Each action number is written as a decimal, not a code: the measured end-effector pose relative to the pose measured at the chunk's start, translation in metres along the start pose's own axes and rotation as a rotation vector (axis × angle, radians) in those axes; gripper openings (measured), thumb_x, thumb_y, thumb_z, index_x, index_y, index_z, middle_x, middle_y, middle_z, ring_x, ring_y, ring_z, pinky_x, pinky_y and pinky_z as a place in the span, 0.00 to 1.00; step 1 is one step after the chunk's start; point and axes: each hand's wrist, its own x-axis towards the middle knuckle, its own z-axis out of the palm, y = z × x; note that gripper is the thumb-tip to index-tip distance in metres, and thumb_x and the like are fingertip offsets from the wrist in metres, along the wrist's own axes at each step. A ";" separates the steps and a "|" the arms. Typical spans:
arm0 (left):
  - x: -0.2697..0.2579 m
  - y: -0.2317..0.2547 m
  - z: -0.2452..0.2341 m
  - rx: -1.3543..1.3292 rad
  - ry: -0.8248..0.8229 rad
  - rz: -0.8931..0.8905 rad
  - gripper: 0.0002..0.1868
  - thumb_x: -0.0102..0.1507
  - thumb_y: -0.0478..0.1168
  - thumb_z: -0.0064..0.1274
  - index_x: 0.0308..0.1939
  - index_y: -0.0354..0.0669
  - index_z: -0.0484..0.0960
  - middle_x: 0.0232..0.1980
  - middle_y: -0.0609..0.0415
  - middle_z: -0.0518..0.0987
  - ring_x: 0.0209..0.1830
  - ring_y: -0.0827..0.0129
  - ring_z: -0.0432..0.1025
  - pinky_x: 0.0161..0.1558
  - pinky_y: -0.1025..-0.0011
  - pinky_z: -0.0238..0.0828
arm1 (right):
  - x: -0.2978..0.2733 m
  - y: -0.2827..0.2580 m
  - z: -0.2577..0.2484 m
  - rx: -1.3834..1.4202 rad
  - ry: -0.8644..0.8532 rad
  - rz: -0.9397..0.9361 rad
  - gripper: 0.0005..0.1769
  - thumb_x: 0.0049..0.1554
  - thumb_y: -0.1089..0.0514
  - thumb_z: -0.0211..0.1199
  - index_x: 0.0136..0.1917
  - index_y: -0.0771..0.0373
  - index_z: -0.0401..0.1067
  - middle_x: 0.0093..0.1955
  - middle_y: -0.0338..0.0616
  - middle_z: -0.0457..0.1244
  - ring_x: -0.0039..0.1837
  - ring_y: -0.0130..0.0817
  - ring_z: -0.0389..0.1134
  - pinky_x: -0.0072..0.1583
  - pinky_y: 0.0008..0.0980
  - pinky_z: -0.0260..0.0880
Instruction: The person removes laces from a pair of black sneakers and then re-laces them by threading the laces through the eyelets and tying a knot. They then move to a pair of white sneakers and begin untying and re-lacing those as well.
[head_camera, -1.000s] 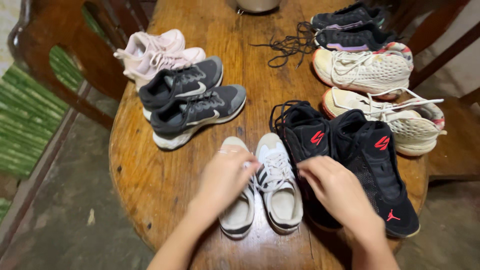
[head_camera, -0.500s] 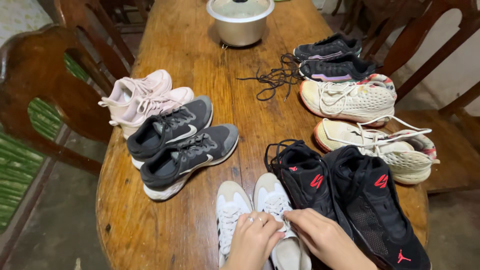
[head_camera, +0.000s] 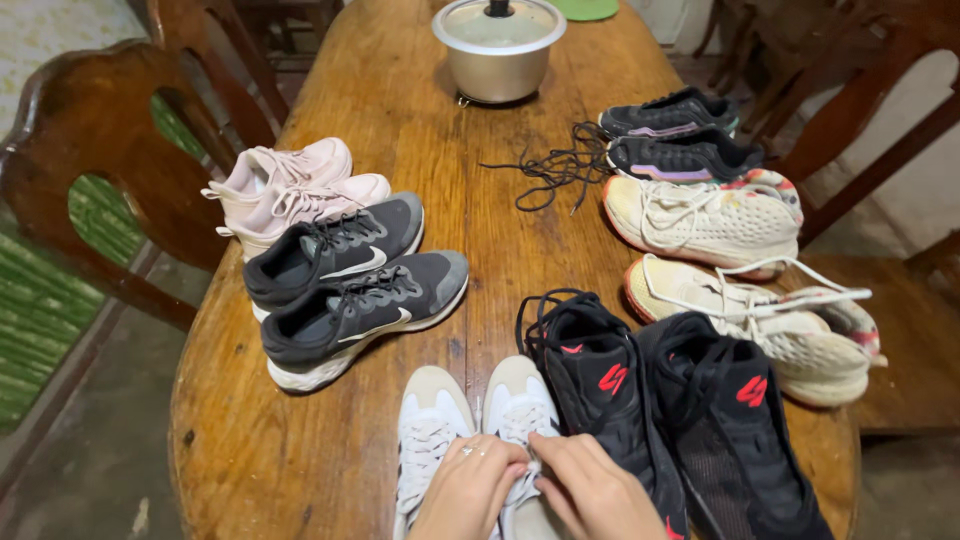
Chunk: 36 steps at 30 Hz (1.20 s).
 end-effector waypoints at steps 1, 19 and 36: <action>-0.004 -0.003 0.004 -0.057 0.020 -0.051 0.07 0.61 0.32 0.62 0.42 0.39 0.81 0.39 0.49 0.81 0.42 0.55 0.77 0.47 0.62 0.71 | -0.003 0.004 0.005 0.006 0.024 0.001 0.26 0.49 0.63 0.71 0.61 0.66 0.71 0.51 0.49 0.69 0.54 0.46 0.72 0.53 0.36 0.72; -0.002 -0.009 0.019 -0.447 -0.103 -0.100 0.05 0.68 0.33 0.54 0.47 0.37 0.80 0.42 0.46 0.83 0.45 0.62 0.80 0.49 0.69 0.75 | -0.005 0.028 0.018 0.050 0.025 -0.060 0.20 0.44 0.65 0.70 0.52 0.59 0.79 0.43 0.44 0.70 0.47 0.42 0.72 0.49 0.35 0.73; 0.077 0.003 -0.086 -1.235 -0.007 -0.514 0.16 0.71 0.39 0.47 0.60 0.37 0.75 0.48 0.54 0.81 0.47 0.73 0.76 0.51 0.74 0.73 | 0.025 -0.060 -0.042 0.203 -0.208 0.379 0.22 0.50 0.58 0.70 0.58 0.65 0.72 0.50 0.46 0.67 0.43 0.37 0.71 0.49 0.33 0.73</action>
